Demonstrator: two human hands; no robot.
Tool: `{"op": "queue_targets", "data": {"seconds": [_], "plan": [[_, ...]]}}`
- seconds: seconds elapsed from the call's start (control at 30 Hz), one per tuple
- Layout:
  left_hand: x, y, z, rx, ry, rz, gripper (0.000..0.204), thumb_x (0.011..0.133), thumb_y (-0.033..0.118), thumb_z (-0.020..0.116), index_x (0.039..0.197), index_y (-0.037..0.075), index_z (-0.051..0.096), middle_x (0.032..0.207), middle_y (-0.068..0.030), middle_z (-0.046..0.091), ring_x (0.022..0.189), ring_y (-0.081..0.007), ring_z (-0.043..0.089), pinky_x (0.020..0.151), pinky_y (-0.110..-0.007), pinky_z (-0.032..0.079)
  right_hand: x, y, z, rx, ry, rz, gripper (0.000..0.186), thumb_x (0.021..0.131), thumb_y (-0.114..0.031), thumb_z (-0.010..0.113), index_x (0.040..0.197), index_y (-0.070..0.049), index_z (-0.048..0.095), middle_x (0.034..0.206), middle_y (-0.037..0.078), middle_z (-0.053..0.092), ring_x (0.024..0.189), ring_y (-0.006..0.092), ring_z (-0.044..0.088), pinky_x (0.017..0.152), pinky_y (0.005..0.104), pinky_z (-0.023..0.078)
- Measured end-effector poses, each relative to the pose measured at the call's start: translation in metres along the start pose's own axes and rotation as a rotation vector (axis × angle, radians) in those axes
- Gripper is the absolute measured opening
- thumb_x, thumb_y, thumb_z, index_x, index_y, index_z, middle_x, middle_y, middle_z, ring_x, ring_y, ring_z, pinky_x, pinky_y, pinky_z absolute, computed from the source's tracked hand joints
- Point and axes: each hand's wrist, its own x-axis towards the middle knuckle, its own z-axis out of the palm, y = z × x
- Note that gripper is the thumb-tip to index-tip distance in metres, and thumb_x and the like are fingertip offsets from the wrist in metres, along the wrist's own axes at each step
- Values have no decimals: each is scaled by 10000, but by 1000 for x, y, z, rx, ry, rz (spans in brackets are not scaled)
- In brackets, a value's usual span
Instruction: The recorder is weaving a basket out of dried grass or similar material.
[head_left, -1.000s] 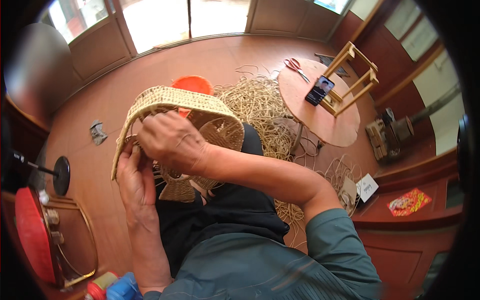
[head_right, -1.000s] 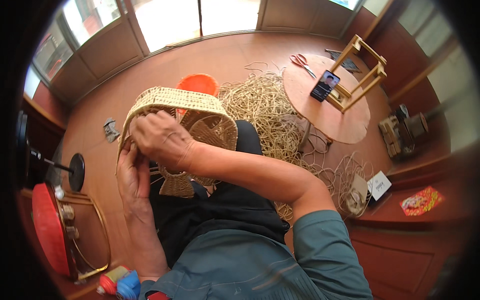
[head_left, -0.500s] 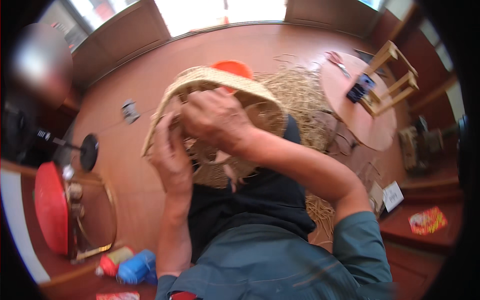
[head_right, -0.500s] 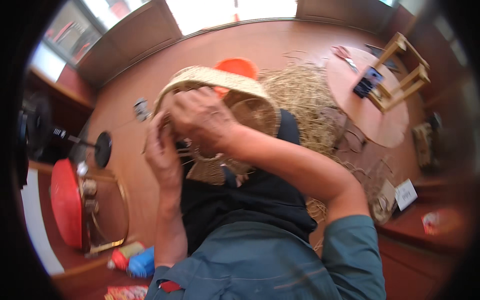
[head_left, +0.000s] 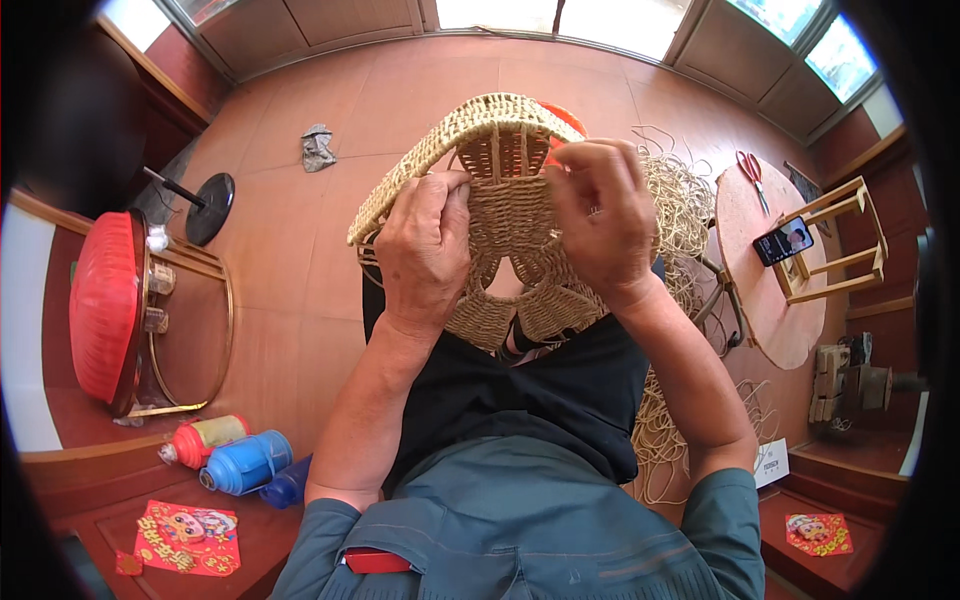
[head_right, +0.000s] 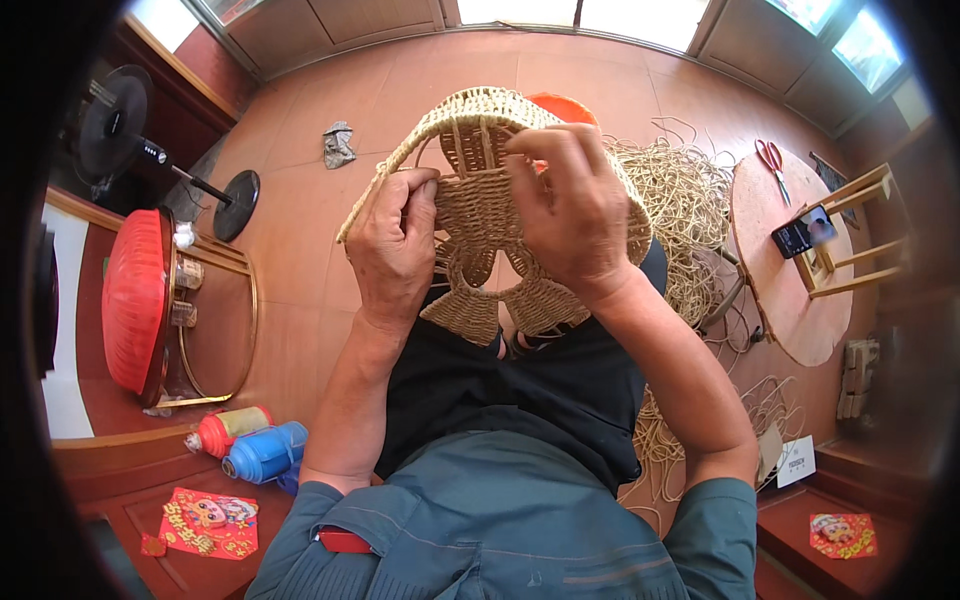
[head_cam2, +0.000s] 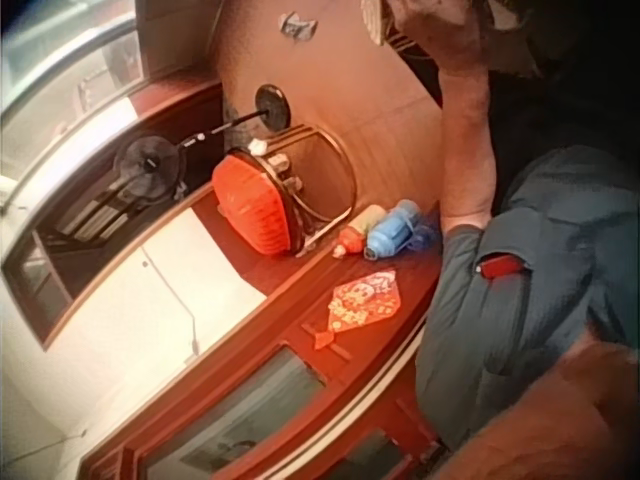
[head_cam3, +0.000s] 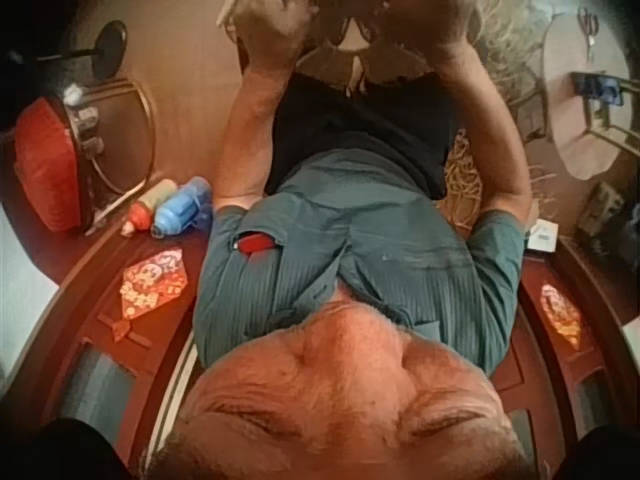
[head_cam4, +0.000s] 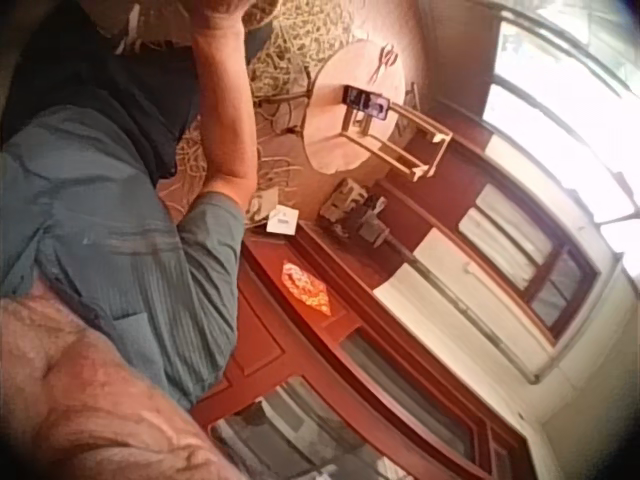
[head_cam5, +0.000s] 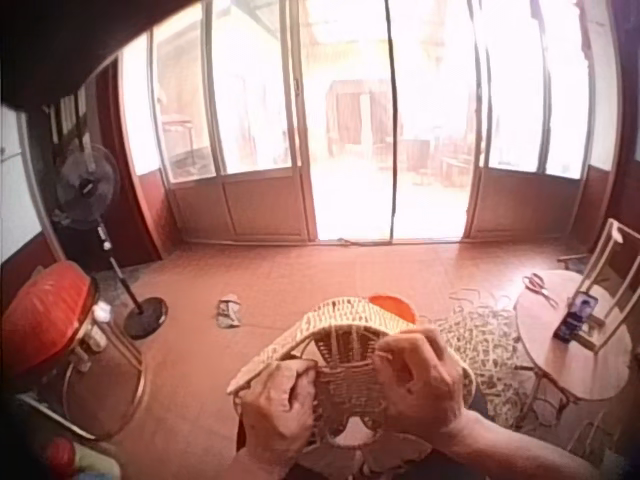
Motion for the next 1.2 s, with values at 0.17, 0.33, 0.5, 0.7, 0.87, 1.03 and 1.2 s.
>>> {"op": "queue_targets", "data": {"seconds": [0.17,0.33,0.5,0.7,0.87,1.03,1.2], "plan": [[-8,2,6,-273,83,-235,24,1107,49,694,1107,25,697,936,-104,759,789,-184,739,720,-345,589,-22,-3,-8,11,52,300,127,1024,-18,794,1145,-43,767,974,63,746,649,97,644,597,283,526],[-15,4,8,-348,124,-340,129,1148,79,650,1217,-9,713,959,-113,794,806,-155,761,731,-323,610,-38,-16,-3,260,50,674,244,1117,-60,692,1337,20,761,1018,66,788,659,81,691,552,245,536],[-9,7,4,-341,93,-348,195,1160,126,650,1195,-32,758,917,-82,775,769,-131,745,692,-305,618,-25,-22,-2,554,-4,920,344,1186,-174,602,1431,47,701,1004,62,781,637,78,703,494,210,505],[-4,8,5,-252,88,-356,173,1124,122,697,1081,-27,773,791,-61,720,673,-123,670,625,-318,562,-16,-31,5,651,3,995,391,1205,-304,592,1376,24,716,719,19,691,552,47,615,486,187,444],[-7,6,8,-258,106,-353,120,1084,92,728,1018,-5,754,722,-101,698,596,-165,618,587,-354,498,-21,-29,11,626,22,949,351,1197,-314,610,1312,-10,742,670,6,671,528,42,593,487,185,436],[-7,5,8,-238,87,-322,132,1090,105,718,1025,-5,749,727,-111,698,594,-186,625,594,-358,502,-25,-25,13,569,30,935,321,1193,-292,617,1258,-5,747,632,-10,640,506,38,563,494,193,432],[-5,5,4,-358,9,-458,211,1157,147,654,1116,-25,769,901,-26,747,778,-76,700,701,-280,609,-28,-23,19,366,42,799,299,1166,-243,656,1321,4,728,769,1,667,557,40,551,526,205,446]]}}
